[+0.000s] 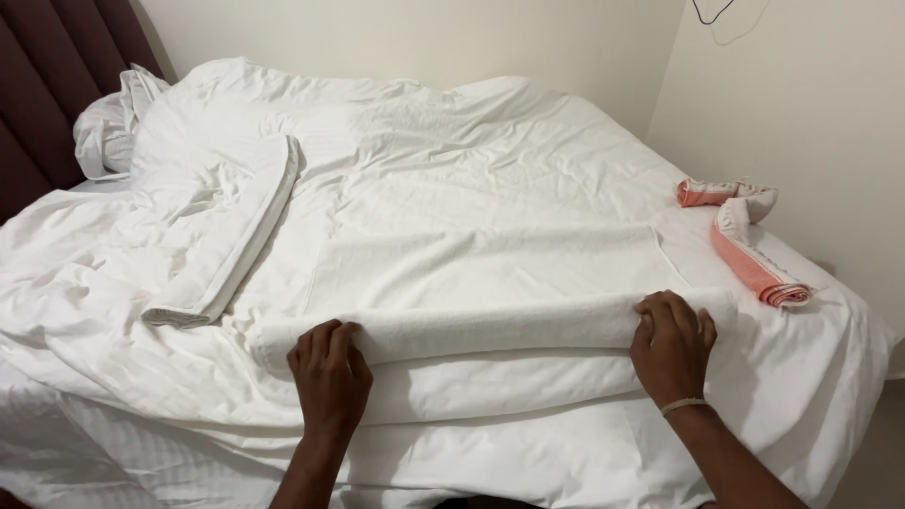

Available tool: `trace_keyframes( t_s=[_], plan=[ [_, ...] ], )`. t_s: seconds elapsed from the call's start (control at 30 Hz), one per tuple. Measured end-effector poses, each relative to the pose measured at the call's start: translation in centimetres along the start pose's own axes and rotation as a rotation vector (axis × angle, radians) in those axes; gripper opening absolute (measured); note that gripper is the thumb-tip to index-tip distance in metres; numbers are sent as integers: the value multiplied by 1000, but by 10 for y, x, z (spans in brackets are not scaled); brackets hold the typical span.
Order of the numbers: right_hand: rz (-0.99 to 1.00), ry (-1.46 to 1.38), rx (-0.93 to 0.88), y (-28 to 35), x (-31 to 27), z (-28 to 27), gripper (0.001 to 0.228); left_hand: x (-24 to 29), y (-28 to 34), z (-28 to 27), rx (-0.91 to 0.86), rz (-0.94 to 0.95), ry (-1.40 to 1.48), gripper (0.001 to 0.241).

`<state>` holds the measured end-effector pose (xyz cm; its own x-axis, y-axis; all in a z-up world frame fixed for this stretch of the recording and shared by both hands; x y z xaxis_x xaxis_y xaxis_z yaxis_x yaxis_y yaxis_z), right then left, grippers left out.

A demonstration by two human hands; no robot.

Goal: The person rolls a white towel tightly into a cylindrical shape on a bed. They then pick up a folded orange and white striped towel and unfold it onto the bed.

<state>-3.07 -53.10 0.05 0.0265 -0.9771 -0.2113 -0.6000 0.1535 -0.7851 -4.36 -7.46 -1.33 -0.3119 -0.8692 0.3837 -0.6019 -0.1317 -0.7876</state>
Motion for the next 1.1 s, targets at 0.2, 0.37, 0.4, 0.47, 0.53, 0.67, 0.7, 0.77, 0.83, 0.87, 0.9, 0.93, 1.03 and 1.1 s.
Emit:
trace_keyframes(
  t_s=[0.2, 0.37, 0.4, 0.47, 0.53, 0.67, 0.7, 0.77, 0.83, 0.87, 0.9, 0.93, 1.03, 1.1],
  plan=[
    [47, 73, -188, 4, 16, 27, 28, 5, 2, 10, -166, 66, -8, 56],
    [62, 67, -307, 3, 20, 35, 38, 3, 4, 20, -335, 45, -137, 75],
    [71, 66, -357, 4, 20, 36, 42, 2, 5, 22, -357, 51, -150, 78],
    [54, 82, -388, 1, 24, 44, 48, 1, 2, 23, -375, 39, -143, 79],
    [49, 104, -412, -4, 27, 47, 54, -1, -6, 32, -396, 40, -129, 80],
    [4, 214, -559, -16, 25, 51, 57, -7, -16, 41, -458, 14, -252, 79],
    [6, 214, -607, -17, 24, 53, 57, -8, -18, 40, -498, -3, -262, 78],
    [20, 198, -639, -29, 28, 61, 56, 2, -31, 32, -539, -35, -235, 75],
    [37, 183, -663, -42, 24, 61, 57, 19, -46, 25, -575, -60, -205, 72],
    [56, 220, -743, -49, 18, 58, 56, 26, -53, 23, -707, -169, -240, 59],
    [70, 254, -813, -61, 10, 57, 56, 33, -63, 20, -830, -274, -275, 50],
    [65, 253, -804, -66, -6, 58, 56, 31, -65, 28, -820, -274, -275, 50],
    [-65, 503, -760, -64, -50, 74, 49, 15, -60, 73, -879, -349, -250, 53],
    [-347, 193, -332, -47, -96, 94, 52, 6, -48, 115, -532, 57, -85, 60]
  ],
)
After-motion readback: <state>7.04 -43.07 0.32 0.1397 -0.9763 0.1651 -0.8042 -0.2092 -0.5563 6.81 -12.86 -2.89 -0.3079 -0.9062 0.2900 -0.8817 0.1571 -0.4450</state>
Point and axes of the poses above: each hand's wrist, its own y-axis away from the middle knuckle, its own z-axis out of the palm, x = y × z, the point moved 3 cm from there along -y, towards the middle knuckle, and after that the axes turned 8 degrees about y, right-handed, at the moved point
